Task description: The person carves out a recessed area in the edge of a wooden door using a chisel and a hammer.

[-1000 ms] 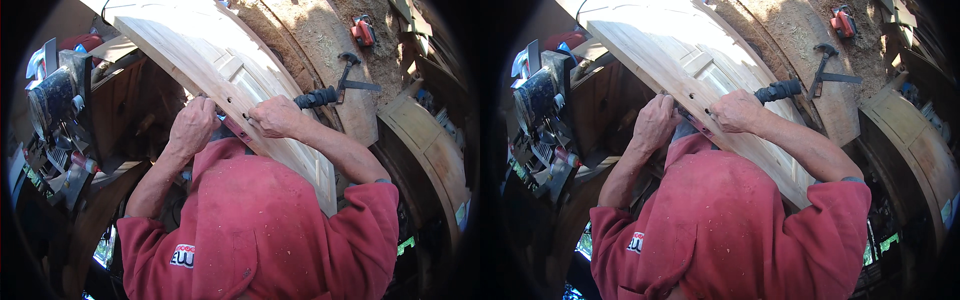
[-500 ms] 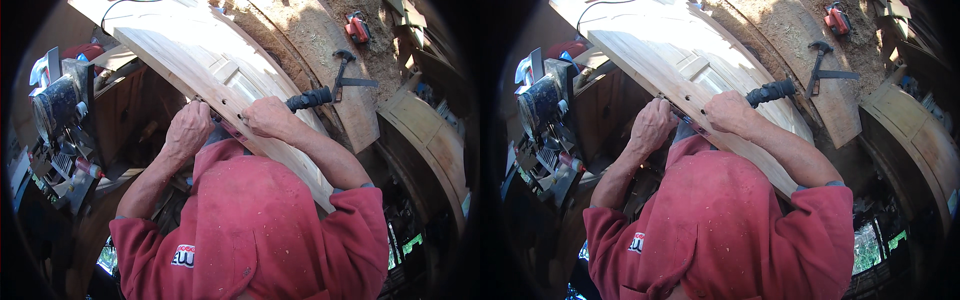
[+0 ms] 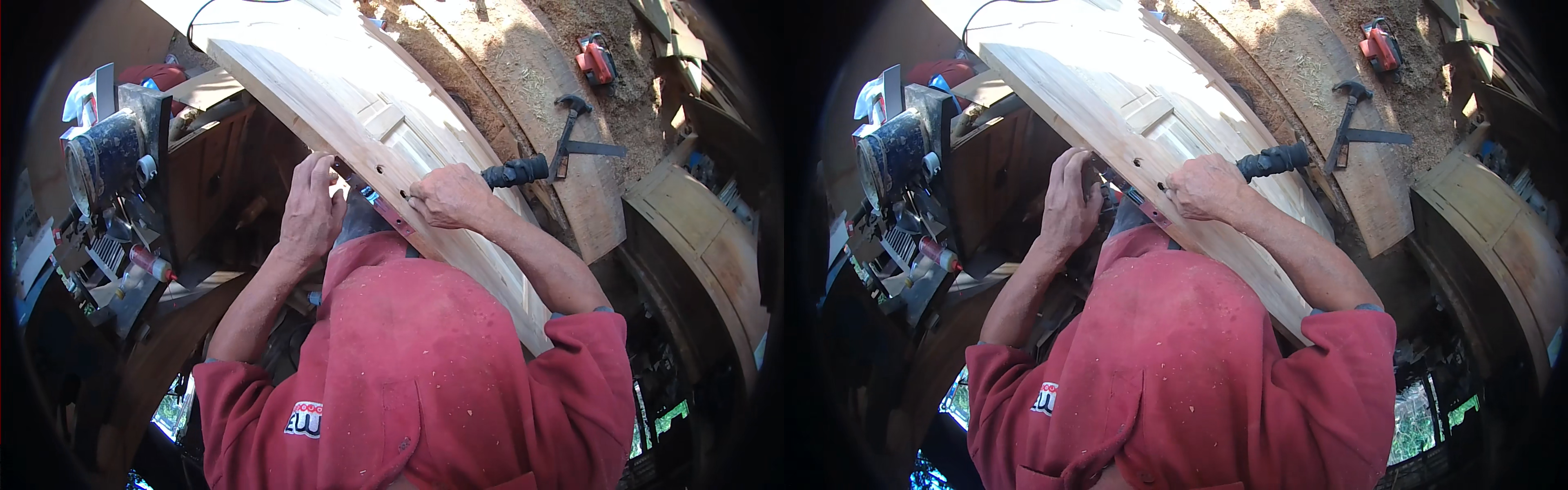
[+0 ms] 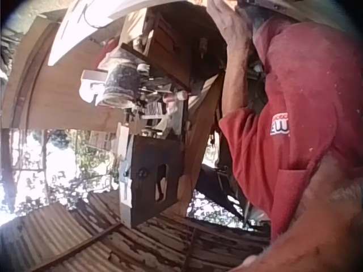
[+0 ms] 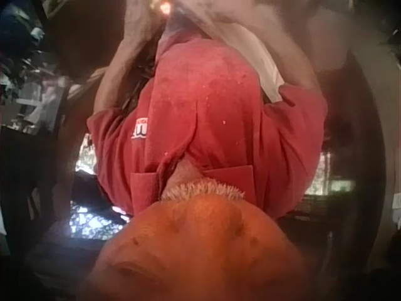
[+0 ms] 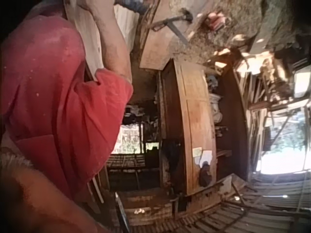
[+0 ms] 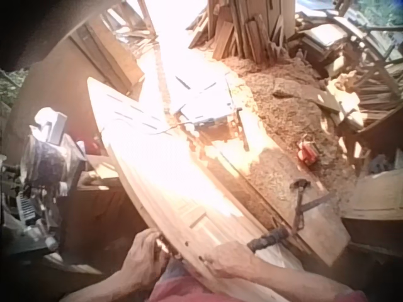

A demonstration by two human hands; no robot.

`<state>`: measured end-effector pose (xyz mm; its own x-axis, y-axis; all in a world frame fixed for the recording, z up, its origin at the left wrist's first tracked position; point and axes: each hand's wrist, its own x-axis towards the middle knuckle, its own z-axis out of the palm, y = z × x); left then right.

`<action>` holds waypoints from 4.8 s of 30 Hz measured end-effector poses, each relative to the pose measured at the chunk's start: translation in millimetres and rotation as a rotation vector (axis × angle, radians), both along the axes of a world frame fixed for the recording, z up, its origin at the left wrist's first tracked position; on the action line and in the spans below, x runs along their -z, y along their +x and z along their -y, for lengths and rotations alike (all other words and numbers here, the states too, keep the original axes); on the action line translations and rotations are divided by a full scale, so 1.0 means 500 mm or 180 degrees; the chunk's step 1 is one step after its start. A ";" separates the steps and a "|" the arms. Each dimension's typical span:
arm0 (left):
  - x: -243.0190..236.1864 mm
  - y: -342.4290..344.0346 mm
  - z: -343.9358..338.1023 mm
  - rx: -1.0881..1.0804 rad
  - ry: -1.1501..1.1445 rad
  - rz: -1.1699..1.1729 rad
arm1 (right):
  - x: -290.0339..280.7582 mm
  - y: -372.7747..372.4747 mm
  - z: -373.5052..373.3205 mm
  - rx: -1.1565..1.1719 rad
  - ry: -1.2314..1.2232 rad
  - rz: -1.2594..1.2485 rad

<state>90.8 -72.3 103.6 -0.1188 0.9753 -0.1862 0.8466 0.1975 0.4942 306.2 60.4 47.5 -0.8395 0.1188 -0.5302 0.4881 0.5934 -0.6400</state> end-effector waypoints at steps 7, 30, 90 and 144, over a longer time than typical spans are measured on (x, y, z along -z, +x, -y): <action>0.022 0.032 0.002 -0.0977 0.0123 0.0123 | 0.008 -0.003 0.007 0.0064 -0.0018 -0.0065; 0.028 0.045 -0.075 -0.2812 -0.0395 0.1717 | -0.044 -0.046 -0.049 -0.0322 0.0075 0.0368; -0.033 0.078 -0.089 0.0334 0.0257 -0.0111 | 0.418 0.335 -0.318 0.5287 -0.0495 0.0132; 0.108 0.231 -0.164 0.0884 -0.1754 -0.0693 | 0.182 0.168 -0.102 0.0544 0.0336 -0.1441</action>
